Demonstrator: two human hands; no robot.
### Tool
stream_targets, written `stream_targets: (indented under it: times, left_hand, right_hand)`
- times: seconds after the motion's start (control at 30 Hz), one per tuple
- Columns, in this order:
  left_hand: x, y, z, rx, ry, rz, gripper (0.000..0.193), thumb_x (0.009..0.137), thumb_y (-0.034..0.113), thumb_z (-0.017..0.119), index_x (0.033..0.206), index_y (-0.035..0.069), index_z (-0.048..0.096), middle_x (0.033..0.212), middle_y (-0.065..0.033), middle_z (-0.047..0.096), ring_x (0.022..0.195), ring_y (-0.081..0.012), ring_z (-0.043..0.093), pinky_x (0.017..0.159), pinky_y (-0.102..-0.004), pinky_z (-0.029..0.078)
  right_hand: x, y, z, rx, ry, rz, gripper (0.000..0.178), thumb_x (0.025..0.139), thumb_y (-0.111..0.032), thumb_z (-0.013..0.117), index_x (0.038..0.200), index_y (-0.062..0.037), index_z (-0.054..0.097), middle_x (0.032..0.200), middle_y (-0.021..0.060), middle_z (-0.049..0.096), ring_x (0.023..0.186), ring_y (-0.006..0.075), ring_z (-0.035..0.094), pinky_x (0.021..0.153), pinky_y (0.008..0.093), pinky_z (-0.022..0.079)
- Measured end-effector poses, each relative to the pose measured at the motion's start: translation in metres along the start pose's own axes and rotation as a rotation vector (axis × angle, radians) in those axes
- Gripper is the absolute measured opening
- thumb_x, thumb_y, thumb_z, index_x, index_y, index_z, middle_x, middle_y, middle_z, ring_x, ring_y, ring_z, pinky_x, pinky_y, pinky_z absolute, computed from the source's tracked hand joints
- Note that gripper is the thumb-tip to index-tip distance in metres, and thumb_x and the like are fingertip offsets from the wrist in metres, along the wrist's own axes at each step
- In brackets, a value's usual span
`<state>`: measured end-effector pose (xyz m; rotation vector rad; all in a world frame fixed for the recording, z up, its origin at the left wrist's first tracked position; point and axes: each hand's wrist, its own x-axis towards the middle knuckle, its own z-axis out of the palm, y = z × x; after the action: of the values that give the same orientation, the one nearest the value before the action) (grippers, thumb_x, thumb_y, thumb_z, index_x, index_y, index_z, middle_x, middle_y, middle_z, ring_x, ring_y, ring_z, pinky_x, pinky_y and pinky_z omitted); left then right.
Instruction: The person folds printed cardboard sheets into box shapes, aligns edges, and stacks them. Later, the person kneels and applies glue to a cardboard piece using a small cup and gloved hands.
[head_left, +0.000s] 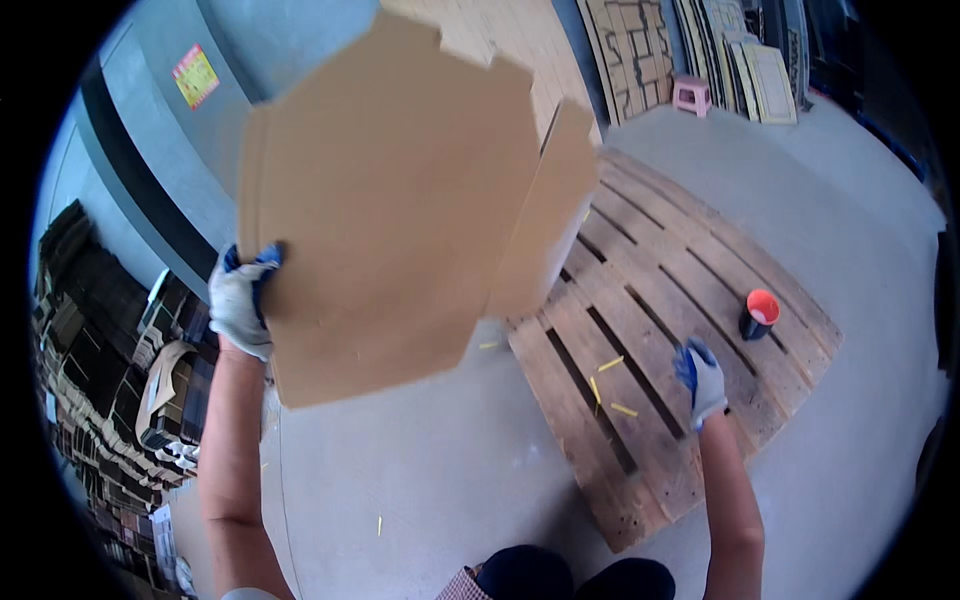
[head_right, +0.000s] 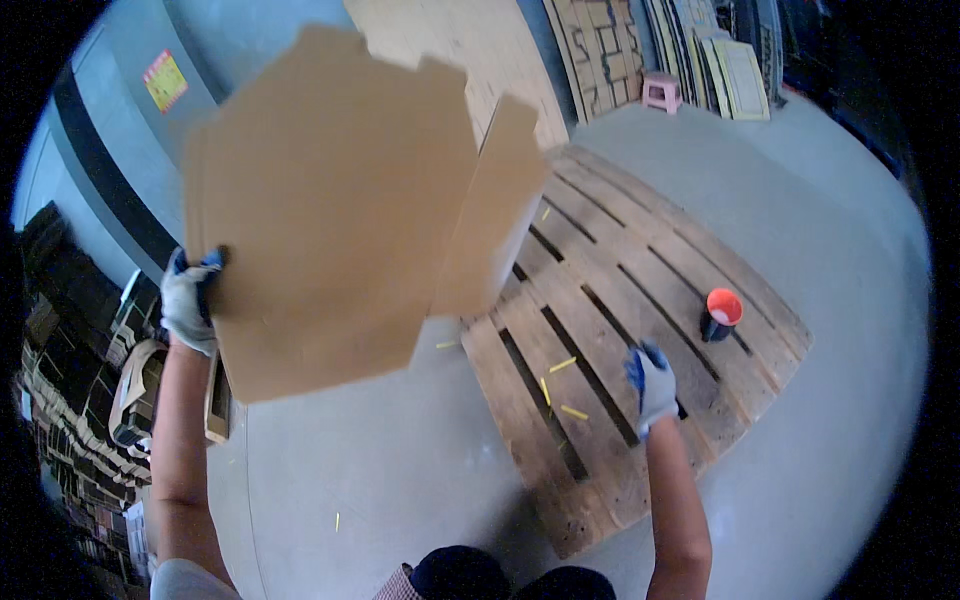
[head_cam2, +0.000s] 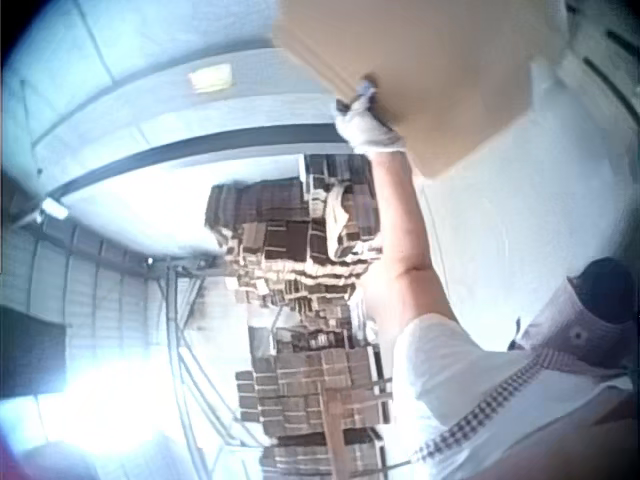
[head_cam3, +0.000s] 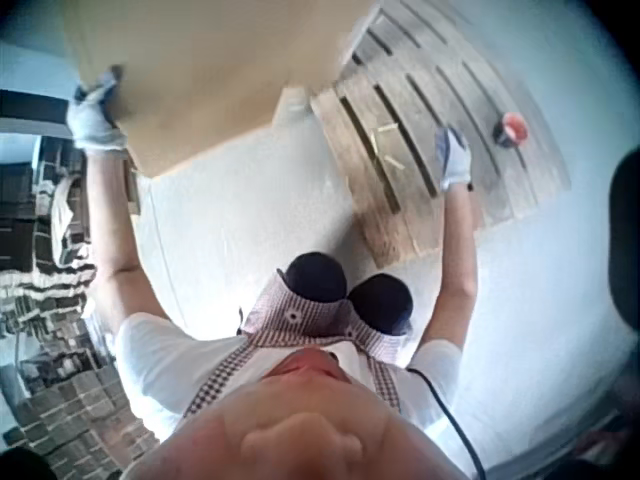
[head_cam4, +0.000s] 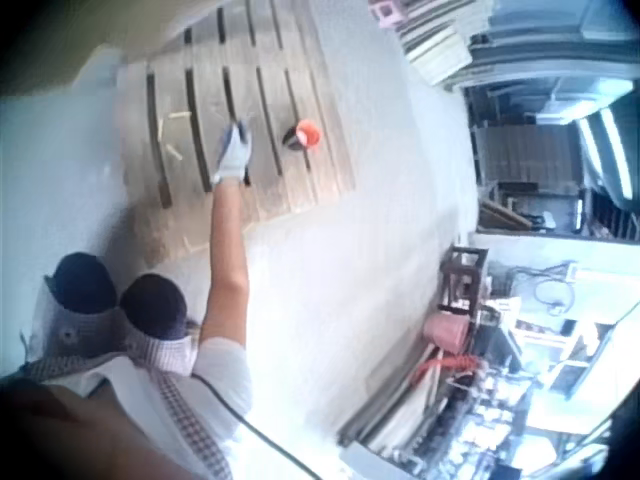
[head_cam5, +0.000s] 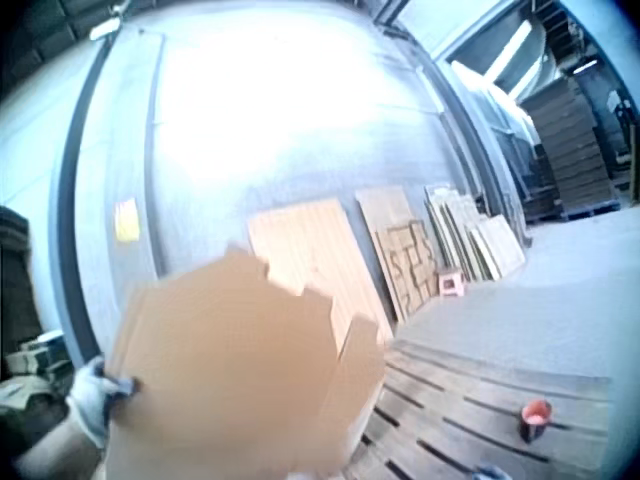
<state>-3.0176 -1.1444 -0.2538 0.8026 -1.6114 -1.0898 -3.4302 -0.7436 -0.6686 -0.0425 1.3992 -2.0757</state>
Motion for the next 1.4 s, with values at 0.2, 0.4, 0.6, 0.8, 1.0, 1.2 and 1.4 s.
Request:
stream_targets:
  times: [0.2,0.4,0.6,0.8,1.0,1.2,1.4]
  left_hand:
    - [-0.008,-0.027,-0.017,-0.001,0.063,-0.212,0.030,0.079,-0.009,0.063,0.107,-0.001,0.065,0.097,-0.0084,0.070,0.083,-0.0197,0.068,0.078,-0.0301,0.056]
    - [0.009,-0.048,0.009,0.135,0.073,-0.078,0.033,0.079,-0.006,0.066,0.110,0.001,0.065,0.100,-0.0086,0.070,0.090,-0.0218,0.068,0.085,-0.0338,0.055]
    - [-0.010,-0.068,-0.065,0.111,0.050,-0.163,0.038,0.084,0.003,0.065,0.122,0.000,0.063,0.113,-0.0107,0.068,0.100,-0.0269,0.066,0.088,-0.0398,0.054]
    - [0.001,-0.090,-0.054,0.062,0.036,-0.203,0.037,0.087,0.003,0.061,0.124,0.001,0.062,0.117,-0.0107,0.067,0.105,-0.0279,0.065,0.093,-0.0402,0.052]
    - [-0.006,-0.094,-0.048,0.032,0.079,-0.216,0.035,0.084,-0.005,0.057,0.119,-0.001,0.061,0.108,-0.0114,0.069,0.095,-0.0233,0.068,0.086,-0.0349,0.056]
    - [0.014,-0.069,-0.050,-0.018,0.034,-0.271,0.040,0.079,-0.009,0.051,0.117,0.000,0.061,0.108,-0.0096,0.068,0.097,-0.0214,0.067,0.091,-0.0323,0.054]
    - [0.031,0.052,-0.084,-0.001,0.144,-0.388,0.032,0.080,-0.010,0.061,0.110,0.002,0.063,0.103,-0.0061,0.068,0.089,-0.0160,0.066,0.085,-0.0273,0.054]
  right_hand:
    - [-0.041,0.010,-0.129,0.020,0.237,0.064,0.027,0.098,-0.020,0.059,0.124,-0.0149,0.062,0.097,0.0065,0.072,0.079,0.0197,0.070,0.061,0.0299,0.055]
    - [0.006,-0.023,-0.168,-0.047,0.262,0.022,0.027,0.098,-0.021,0.059,0.118,-0.0054,0.067,0.104,0.0084,0.073,0.082,0.0201,0.071,0.075,0.0318,0.059]
    - [0.058,-0.033,-0.097,0.192,0.204,-0.035,0.025,0.095,-0.013,0.063,0.120,-0.0067,0.063,0.090,0.0091,0.072,0.074,0.0223,0.072,0.059,0.0341,0.059]
    - [0.119,-0.036,-0.088,0.024,0.596,-0.069,0.020,0.087,-0.018,0.076,0.101,-0.0132,0.063,0.073,0.0030,0.064,0.050,0.0164,0.060,0.043,0.0314,0.049]
    - [0.156,-0.018,-0.111,0.088,0.439,0.311,0.016,0.096,-0.036,0.062,0.106,-0.0234,0.062,0.074,0.0055,0.067,0.063,0.0272,0.067,0.054,0.0398,0.055]
    - [0.114,-0.067,-0.089,-0.138,0.383,0.210,0.030,0.094,-0.051,0.062,0.100,-0.0208,0.061,0.065,0.0019,0.055,0.060,0.0220,0.061,0.051,0.0377,0.048]
    - [-0.088,-0.113,0.037,-0.126,0.258,0.323,0.025,0.097,-0.037,0.061,0.114,-0.0197,0.063,0.090,-0.0029,0.064,0.059,0.0135,0.057,0.052,0.0309,0.049]
